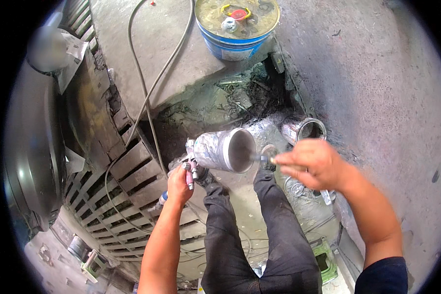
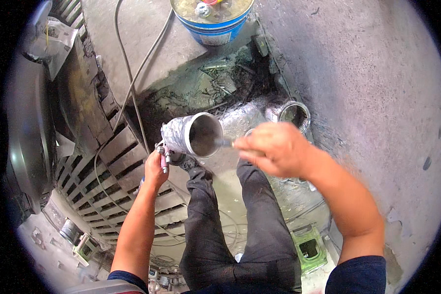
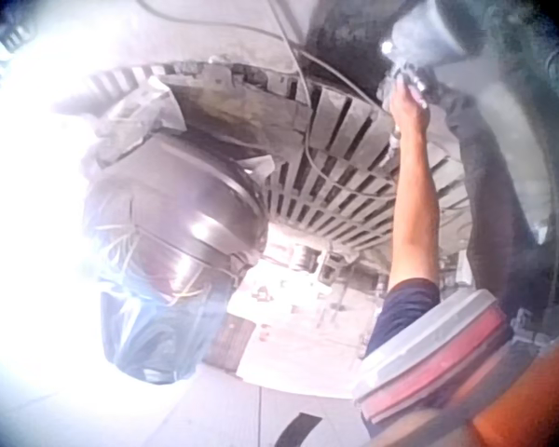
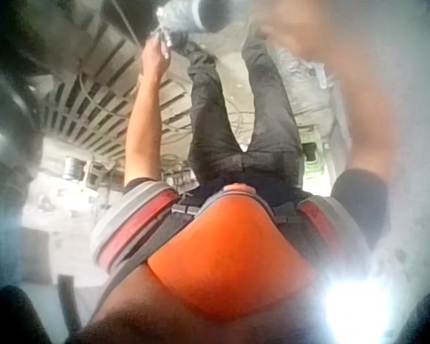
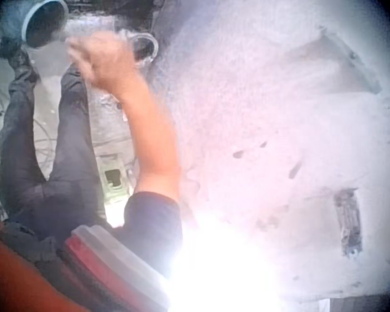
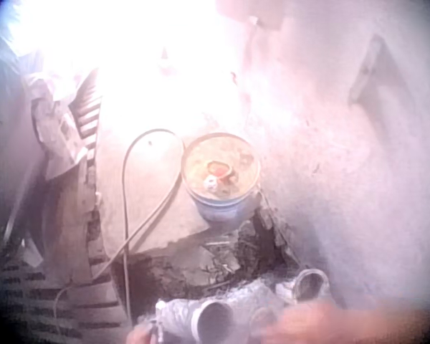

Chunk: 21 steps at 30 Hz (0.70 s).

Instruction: The person uses a spray gun to apply a coat of paint to a car bumper resting on a wooden pallet. The person then disassembles the spray gun, cleans the nozzle with a brush, and refills the gun's reservoir with paint from a bucket.

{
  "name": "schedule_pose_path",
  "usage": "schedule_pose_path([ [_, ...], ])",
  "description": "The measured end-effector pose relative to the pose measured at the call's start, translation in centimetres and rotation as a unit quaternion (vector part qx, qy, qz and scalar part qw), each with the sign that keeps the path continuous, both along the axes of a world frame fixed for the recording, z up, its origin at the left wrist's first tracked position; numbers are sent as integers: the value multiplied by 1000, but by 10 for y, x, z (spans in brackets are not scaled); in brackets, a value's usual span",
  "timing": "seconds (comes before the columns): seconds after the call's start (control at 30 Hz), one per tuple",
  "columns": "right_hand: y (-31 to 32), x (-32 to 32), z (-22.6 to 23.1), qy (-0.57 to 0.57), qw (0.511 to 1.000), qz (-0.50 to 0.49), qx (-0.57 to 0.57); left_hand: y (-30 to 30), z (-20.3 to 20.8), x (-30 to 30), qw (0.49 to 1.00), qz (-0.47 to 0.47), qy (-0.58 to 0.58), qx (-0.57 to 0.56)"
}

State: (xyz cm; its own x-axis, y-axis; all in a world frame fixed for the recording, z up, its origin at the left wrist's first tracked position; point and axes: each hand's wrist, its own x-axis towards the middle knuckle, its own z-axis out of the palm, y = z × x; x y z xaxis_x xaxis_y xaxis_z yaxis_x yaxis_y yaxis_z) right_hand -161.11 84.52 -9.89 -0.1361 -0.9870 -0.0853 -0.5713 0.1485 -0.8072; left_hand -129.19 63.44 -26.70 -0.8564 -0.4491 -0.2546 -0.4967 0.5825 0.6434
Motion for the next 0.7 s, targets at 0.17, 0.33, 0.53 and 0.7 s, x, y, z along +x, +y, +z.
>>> schedule_pose_path([
  [0.17,-22,-8,13,14,997,-58,-56,3,-6,-1,1000,-8,-4,-23],
  [0.33,5,10,1,-51,996,-69,11,6,-9,-6,1000,2,13,-25],
  [0.53,21,6,9,-301,841,-448,-25,7,-15,2,998,22,10,50],
  [0.7,50,-30,-56,-485,676,-530,-165,12,-6,-1,993,17,30,116],
])
